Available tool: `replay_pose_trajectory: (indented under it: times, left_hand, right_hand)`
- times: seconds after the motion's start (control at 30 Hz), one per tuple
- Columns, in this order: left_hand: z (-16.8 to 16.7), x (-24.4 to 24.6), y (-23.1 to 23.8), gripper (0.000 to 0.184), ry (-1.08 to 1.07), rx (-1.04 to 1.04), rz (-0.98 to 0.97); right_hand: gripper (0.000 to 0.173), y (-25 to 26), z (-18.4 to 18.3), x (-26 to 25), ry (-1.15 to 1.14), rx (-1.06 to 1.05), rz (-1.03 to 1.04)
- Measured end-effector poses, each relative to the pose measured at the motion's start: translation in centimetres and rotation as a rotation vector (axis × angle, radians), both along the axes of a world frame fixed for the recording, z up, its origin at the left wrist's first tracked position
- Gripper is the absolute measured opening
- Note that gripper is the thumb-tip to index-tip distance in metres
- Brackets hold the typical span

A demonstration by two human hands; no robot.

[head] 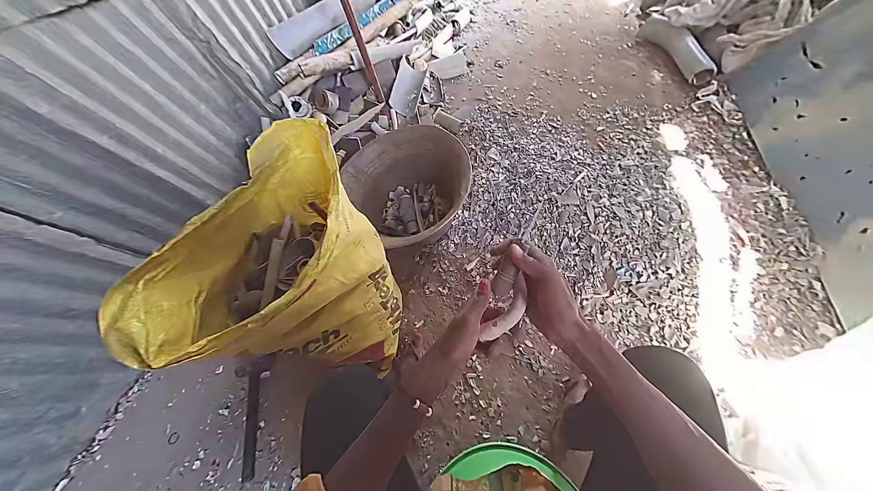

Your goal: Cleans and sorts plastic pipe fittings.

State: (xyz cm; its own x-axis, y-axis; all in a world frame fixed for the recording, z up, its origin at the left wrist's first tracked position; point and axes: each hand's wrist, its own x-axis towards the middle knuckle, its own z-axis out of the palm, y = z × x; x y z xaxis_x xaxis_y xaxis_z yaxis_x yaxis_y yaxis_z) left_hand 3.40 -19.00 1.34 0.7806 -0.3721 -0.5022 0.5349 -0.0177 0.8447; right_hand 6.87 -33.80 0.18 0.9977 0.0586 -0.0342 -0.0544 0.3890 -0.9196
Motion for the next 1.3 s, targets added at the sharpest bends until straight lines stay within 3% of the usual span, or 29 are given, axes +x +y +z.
replay_pose_trajectory:
  times: [0.13,0.27,0.4,0.47,0.63,0.7,0.87,1.0,1.17,1.3]
  left_hand:
    - [0.2,-1.0,1.1,0.037,-0.215,-0.117,-0.009]
    - [-2.0,-0.3,4.0,0.035,-0.481,-0.093,-0.005]
    - [-1.5,0.7,5.0,0.04,-0.346,-0.066,0.261]
    - [-1.0,0.9,4.5,0.044,-0.289,-0.089,0.373]
    - [-1.3,0.6,3.2,0.044,-0.404,-0.117,0.303]
    - [-1.6,0.3,2.5,0.042,-0.45,-0.042,0.295]
    - [-2.6,-0.2,1.8,0.045,-0.636,0.441,0.345]
    - [-3.0,0.2,1.7,0.047,-0.712,0.522,0.468]
    - [-4.1,-0.2,1.1,0.049,-0.856,0.512,0.423]
    - [-3.1,0.1,0.9,0.049,-0.749,0.439,0.572]
  right_hand:
    - [0.03,-2.7,0.6,0.5,-0.216,-0.246,-0.127]
    - [0.018,-2.9,0.3,0.4,-0.306,-0.302,-0.097]
    - [0.023,-1.1,-0.8,-0.3,-0.35,-0.646,0.024]
    - [0.034,-0.3,-0.8,-0.7,-0.311,-0.759,0.024]
    - [0.05,0.4,-1.1,-0.2,-0.266,-0.988,-0.092]
    - [0.046,0.9,-1.5,-0.2,-0.26,-1.059,-0.124]
    - [0.042,3.7,-1.5,-2.0,-0.294,-1.236,-0.169]
    - [0.042,5.0,-1.3,-3.1,-0.39,-1.242,-0.137]
    - [0.04,3.2,-0.9,-0.5,-0.2,-1.25,-0.136]
    - [0.041,5.2,-0.5,-2.9,-0.351,-1.232,-0.118]
